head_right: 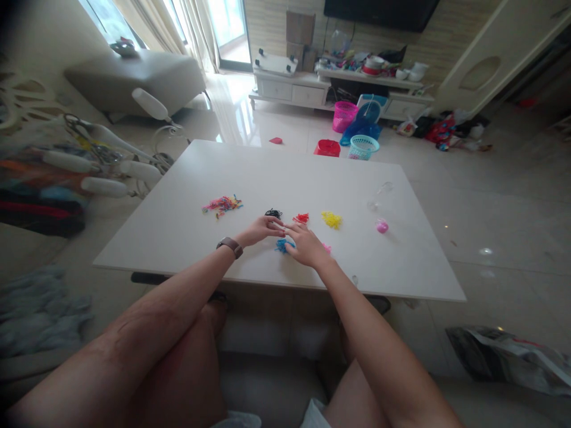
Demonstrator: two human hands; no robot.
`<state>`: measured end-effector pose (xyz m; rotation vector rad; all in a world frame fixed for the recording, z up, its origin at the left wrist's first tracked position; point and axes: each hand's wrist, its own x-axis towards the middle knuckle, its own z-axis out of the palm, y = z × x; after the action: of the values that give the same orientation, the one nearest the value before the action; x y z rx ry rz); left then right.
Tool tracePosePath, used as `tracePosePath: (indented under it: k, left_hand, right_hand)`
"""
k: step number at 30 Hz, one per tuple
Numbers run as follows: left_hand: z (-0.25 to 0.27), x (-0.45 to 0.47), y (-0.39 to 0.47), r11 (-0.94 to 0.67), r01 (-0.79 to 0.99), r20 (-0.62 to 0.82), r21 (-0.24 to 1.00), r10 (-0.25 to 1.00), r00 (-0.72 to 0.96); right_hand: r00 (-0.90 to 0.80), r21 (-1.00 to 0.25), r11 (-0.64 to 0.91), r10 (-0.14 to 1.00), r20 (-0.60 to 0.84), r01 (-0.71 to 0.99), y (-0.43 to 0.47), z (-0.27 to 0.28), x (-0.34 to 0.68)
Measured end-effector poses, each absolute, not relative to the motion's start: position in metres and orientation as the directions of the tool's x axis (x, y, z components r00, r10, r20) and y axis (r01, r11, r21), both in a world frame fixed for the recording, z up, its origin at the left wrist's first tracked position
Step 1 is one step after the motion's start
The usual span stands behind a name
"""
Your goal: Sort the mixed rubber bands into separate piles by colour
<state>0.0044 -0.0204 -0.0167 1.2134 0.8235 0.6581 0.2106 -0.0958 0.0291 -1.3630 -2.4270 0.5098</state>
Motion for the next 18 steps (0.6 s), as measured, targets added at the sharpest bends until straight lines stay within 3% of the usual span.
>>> tracePosePath:
  k: [11,18]
  left_hand:
    - [-0.017,0.004,-0.019,0.210,0.047,-0.201,0.976,0.812,0.548]
    - [-0.021,-0.001,-0.017,0.186,0.139,-0.230,0.973,0.844,0.483]
  right_hand:
    - [-0.508,-0.434,0.489,0.858,0.081,0.757,-0.094,0.021,0.211]
    - [-0.224,-0.353,0.207,0.975,-0.008,0.913,-0.083,0.006,0.218]
